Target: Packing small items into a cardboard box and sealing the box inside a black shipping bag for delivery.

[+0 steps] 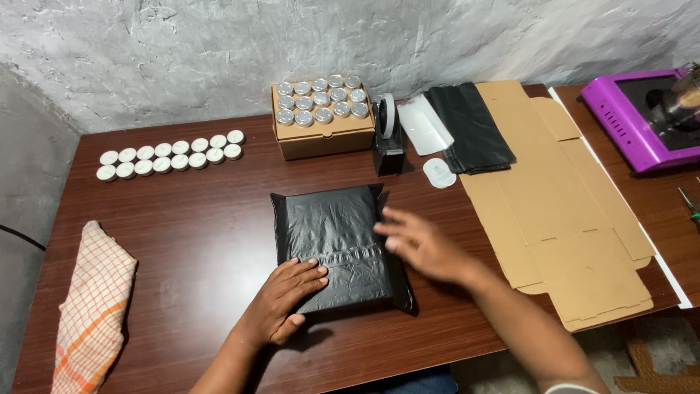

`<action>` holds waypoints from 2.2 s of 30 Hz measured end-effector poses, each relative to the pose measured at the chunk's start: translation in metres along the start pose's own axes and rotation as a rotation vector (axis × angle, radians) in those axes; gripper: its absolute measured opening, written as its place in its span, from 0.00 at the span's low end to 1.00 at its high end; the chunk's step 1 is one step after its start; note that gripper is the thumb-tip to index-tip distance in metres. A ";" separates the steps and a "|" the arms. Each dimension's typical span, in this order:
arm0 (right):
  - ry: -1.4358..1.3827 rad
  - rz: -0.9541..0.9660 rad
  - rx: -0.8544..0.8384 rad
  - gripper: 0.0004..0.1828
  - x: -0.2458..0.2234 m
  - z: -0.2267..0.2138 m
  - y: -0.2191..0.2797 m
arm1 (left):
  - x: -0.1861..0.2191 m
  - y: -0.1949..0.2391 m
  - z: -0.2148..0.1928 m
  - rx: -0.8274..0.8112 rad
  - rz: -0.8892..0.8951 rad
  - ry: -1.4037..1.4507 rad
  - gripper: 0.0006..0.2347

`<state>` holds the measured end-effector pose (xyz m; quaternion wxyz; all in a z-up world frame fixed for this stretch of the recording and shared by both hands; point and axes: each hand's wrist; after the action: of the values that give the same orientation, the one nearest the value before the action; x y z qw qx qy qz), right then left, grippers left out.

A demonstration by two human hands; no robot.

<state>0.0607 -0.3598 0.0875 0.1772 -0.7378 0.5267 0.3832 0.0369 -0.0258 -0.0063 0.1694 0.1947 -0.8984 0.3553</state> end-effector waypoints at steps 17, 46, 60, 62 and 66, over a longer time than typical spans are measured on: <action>-0.382 0.575 0.414 0.20 0.043 -0.075 -0.149 | 0.003 0.000 0.000 0.000 -0.019 0.012 0.30; -0.874 0.357 0.601 0.09 0.075 -0.048 -0.160 | 0.004 0.000 -0.002 -0.026 -0.008 -0.038 0.28; -0.919 0.255 0.649 0.18 0.101 -0.032 -0.163 | 0.005 -0.001 -0.002 -0.023 -0.014 -0.028 0.28; -0.873 0.254 0.662 0.11 0.103 -0.031 -0.163 | 0.005 -0.001 -0.002 -0.024 -0.017 -0.028 0.28; -0.779 0.265 0.689 0.06 0.105 -0.030 -0.160 | 0.005 -0.001 -0.002 -0.020 -0.009 -0.036 0.27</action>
<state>0.2342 -0.3857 0.0046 0.5416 -0.3669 0.6059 0.4527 0.0335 -0.0262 -0.0027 0.1568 0.2035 -0.9039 0.3421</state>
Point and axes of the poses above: each hand's wrist, its own y-axis away from the middle knuckle, its own z-axis out of the palm, x = y × z, and after that the axes turned 1 degree about -z, right-handed
